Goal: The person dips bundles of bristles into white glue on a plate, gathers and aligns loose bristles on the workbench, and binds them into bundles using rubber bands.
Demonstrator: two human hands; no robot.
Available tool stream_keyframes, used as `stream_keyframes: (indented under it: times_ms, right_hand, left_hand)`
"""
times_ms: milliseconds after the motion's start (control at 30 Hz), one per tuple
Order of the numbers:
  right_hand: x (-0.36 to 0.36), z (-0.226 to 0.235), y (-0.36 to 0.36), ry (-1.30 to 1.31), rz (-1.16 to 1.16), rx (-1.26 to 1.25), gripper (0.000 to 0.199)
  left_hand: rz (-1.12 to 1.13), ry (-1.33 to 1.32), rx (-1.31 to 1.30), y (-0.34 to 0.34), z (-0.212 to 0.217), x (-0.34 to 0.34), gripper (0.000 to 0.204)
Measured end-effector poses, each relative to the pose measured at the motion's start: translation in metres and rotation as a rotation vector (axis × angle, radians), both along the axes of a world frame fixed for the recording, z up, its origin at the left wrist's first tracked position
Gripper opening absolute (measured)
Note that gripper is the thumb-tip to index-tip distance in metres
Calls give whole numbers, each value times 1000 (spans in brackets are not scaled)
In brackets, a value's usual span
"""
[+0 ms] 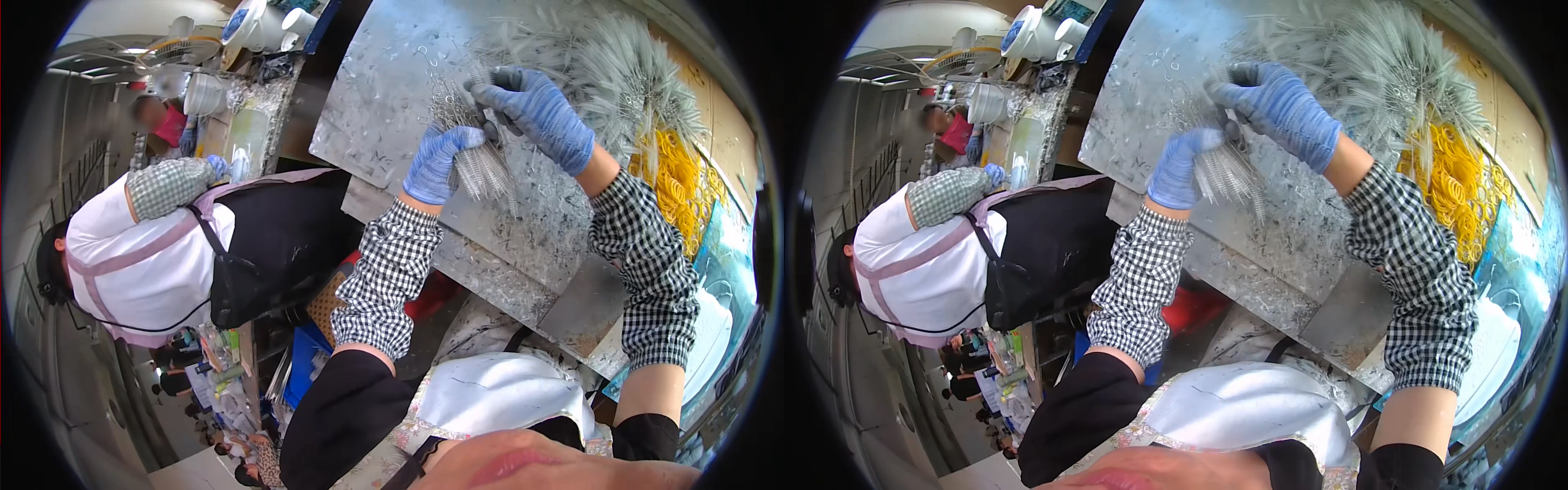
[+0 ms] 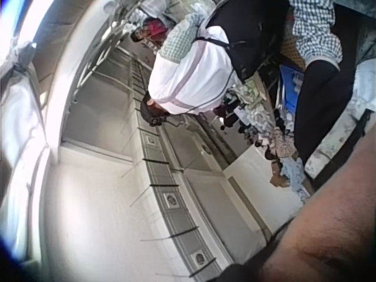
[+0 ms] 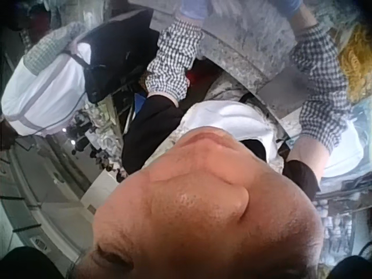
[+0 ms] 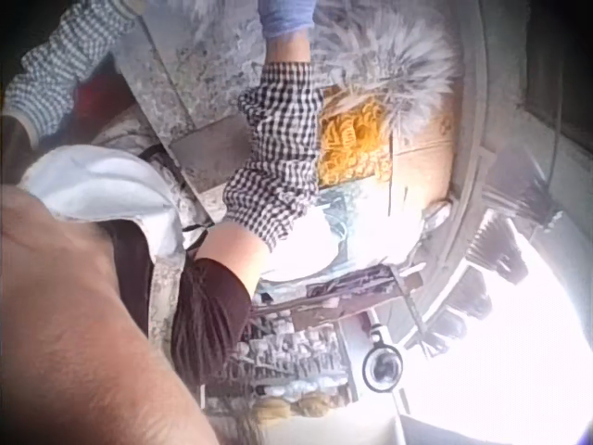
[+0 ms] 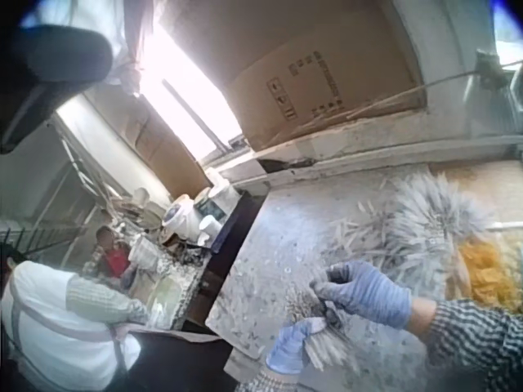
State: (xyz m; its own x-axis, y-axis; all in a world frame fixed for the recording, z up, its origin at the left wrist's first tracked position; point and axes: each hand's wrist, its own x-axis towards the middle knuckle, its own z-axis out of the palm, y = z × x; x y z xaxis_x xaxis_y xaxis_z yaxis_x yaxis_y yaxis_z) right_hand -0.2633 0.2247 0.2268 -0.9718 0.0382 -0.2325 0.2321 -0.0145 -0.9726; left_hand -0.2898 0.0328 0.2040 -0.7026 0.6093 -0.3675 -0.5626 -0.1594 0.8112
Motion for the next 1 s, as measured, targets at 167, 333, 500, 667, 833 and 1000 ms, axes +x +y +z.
stream_keyframes:
  times_ms: [167, 333, 500, 667, 833, 1000]
  right_hand:
    - [3, -22, 0, 84, 7, 238, 41]
    - [15, -13, -8, 311, 289, 907, 25]
    - [24, -19, -20, 457, 357, 987, 23]
    - [28, -36, -4, 581, 16, 634, 20]
    - [59, -15, -12, 697, 256, 619, 19]
    - [56, -15, -34, 882, 304, 769, 25]
  left_hand:
    - [64, 24, 23, -20, -19, -7, 37]
    - [144, -19, 10, -14, -14, -9, 37]
    - [196, 44, 43, -21, -20, -6, 35]
    - [293, -102, 408, -42, -32, -21, 23]
    - [452, 357, 94, -51, -54, -13, 23]
    - [441, -156, 406, -46, -32, -7, 24]
